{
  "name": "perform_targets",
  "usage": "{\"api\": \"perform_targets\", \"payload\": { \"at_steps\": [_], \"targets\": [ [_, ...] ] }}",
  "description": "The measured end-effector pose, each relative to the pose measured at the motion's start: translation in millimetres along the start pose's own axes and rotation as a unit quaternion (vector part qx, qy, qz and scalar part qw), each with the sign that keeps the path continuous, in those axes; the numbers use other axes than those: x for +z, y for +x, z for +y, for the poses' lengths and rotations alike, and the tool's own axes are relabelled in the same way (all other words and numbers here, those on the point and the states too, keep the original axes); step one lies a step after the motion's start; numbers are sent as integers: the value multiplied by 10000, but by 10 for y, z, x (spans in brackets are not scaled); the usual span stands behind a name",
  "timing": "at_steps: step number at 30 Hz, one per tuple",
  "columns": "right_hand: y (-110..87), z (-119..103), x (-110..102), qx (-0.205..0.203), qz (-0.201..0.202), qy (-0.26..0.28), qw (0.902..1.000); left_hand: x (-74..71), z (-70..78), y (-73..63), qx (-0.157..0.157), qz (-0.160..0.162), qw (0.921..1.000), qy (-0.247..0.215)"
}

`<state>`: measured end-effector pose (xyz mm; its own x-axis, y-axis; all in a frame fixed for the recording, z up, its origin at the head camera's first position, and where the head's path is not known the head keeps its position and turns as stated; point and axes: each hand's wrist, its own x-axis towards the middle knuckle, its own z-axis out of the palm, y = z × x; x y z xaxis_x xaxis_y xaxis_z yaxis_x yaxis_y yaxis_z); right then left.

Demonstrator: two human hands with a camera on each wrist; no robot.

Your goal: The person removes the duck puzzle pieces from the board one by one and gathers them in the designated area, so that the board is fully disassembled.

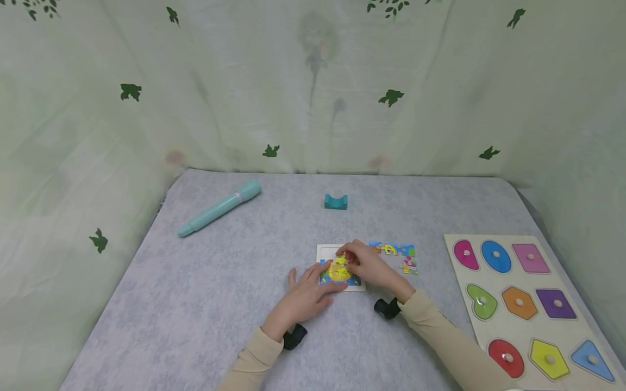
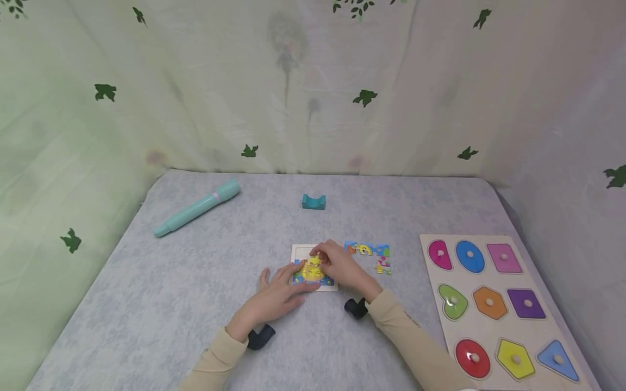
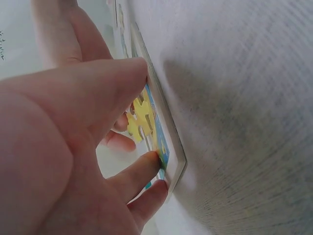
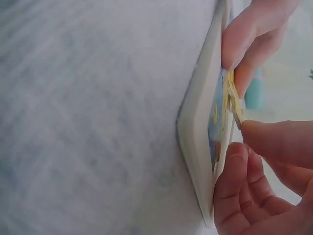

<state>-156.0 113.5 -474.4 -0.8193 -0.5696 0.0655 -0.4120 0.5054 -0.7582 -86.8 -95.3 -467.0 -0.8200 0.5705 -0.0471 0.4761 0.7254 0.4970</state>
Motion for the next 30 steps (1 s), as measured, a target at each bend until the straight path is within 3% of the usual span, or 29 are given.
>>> {"api": "perform_targets", "payload": {
  "at_steps": [9,16,22,30],
  "targets": [
    [39,-4,9,39,-25,104,9999,-4,0,6,-26,-70,10000,-56],
    [20,57,-26,551,86,445,9975,-5,7,11,-20,-39,10000,-59],
    [-96,123,-190,878,387,434,9944,6,7,13,-59,-41,10000,-60],
    [-340,306,-478,1187,439,318,9915,14,-2,5,-100,-19,9999,-127]
  ]
}}
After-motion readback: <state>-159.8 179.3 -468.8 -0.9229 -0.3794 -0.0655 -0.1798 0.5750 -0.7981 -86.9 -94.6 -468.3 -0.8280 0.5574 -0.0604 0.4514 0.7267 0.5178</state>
